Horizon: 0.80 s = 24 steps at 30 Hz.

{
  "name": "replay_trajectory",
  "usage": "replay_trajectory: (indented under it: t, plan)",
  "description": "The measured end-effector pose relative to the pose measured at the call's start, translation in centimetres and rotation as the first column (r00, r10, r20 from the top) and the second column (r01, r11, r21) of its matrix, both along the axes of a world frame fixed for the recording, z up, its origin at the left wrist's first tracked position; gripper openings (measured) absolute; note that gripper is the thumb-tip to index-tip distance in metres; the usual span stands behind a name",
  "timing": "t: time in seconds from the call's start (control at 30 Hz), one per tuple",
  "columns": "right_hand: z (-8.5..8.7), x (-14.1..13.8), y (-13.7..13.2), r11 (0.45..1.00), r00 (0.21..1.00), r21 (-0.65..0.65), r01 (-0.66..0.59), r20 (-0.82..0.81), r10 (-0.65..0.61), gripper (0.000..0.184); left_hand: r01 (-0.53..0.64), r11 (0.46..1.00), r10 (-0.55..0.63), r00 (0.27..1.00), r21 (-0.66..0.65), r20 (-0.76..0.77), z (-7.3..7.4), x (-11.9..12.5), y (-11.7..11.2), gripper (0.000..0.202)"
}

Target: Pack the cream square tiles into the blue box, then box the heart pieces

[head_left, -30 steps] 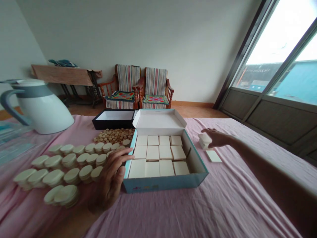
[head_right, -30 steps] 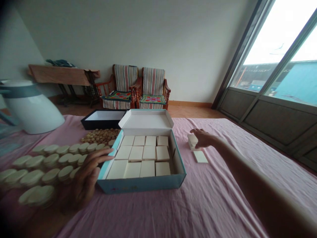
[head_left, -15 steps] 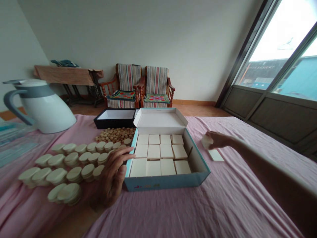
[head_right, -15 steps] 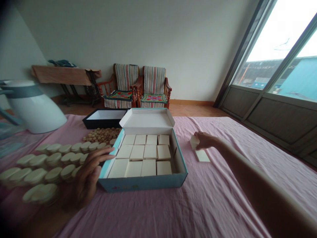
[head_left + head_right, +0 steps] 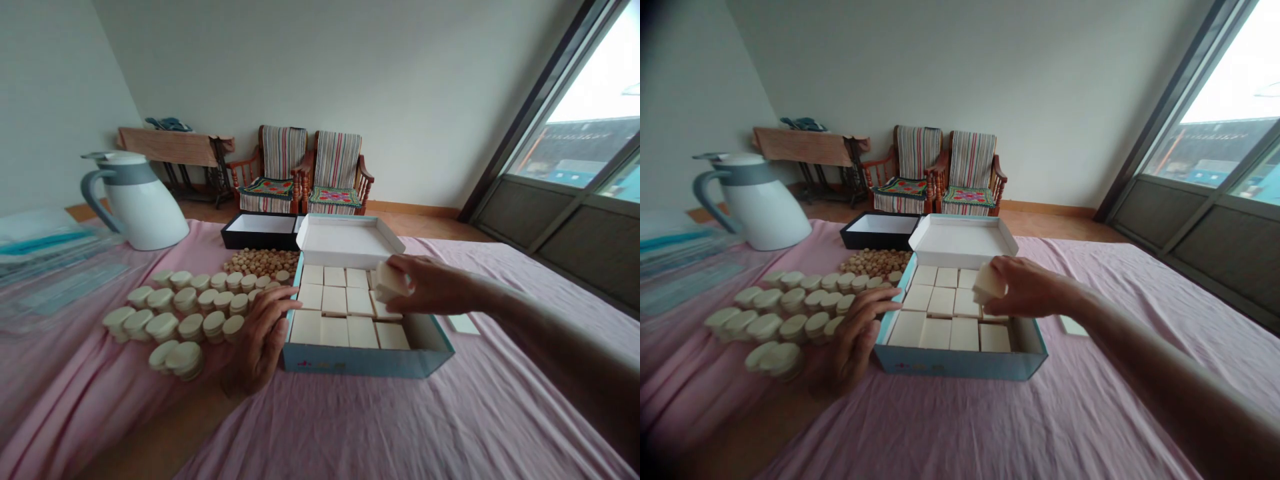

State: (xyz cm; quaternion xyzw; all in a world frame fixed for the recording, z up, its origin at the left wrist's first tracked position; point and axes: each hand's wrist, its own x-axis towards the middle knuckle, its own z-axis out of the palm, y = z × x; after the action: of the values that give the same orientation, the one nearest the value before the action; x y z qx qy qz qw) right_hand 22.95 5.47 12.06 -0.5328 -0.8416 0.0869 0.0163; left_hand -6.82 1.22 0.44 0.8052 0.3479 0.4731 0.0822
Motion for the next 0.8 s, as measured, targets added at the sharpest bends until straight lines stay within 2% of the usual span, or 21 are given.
replay_trajectory:
  t: [0.13,0.27,0.37,0.5,0.63,0.8]
  plan:
    - [-0.6,-5.6,-1.1,0.985,0.989,-0.084,-0.149,0.012,0.150,0.050,0.002,1.000,-0.002,1.000,-0.015,-0.004,0.0,-0.1,-0.1,0.030]
    - [-1.8,-7.7,-0.9,0.966,0.975,-0.143,-0.217,0.013,0.221,0.054,0.013,1.000,-0.013,1.000,-0.012,-0.009,0.0,-0.2,-0.1,0.028]
    - [-2.1,-7.8,-0.8,0.965,0.977,-0.159,-0.208,0.003,0.211,0.055,0.007,1.000,-0.008,1.000,-0.017,-0.013,0.0,-0.3,-0.1,0.029]
    - [-1.4,-6.5,-0.8,0.985,0.990,-0.112,-0.135,0.021,0.138,0.054,0.018,1.000,-0.018,1.000,-0.025,-0.017,0.1,-0.4,0.0,0.029]
    - [-1.0,-4.7,-1.0,0.978,0.991,-0.175,-0.116,0.049,0.127,0.057,0.019,1.000,-0.019,1.000,-0.020,-0.015,0.0,-0.3,0.1,0.030]
    - [-1.8,-3.8,-1.5,0.968,0.994,-0.233,-0.090,0.038,0.102,0.063,0.026,0.999,-0.026,1.000,-0.023,-0.006,-0.1,-0.3,0.0,0.030]
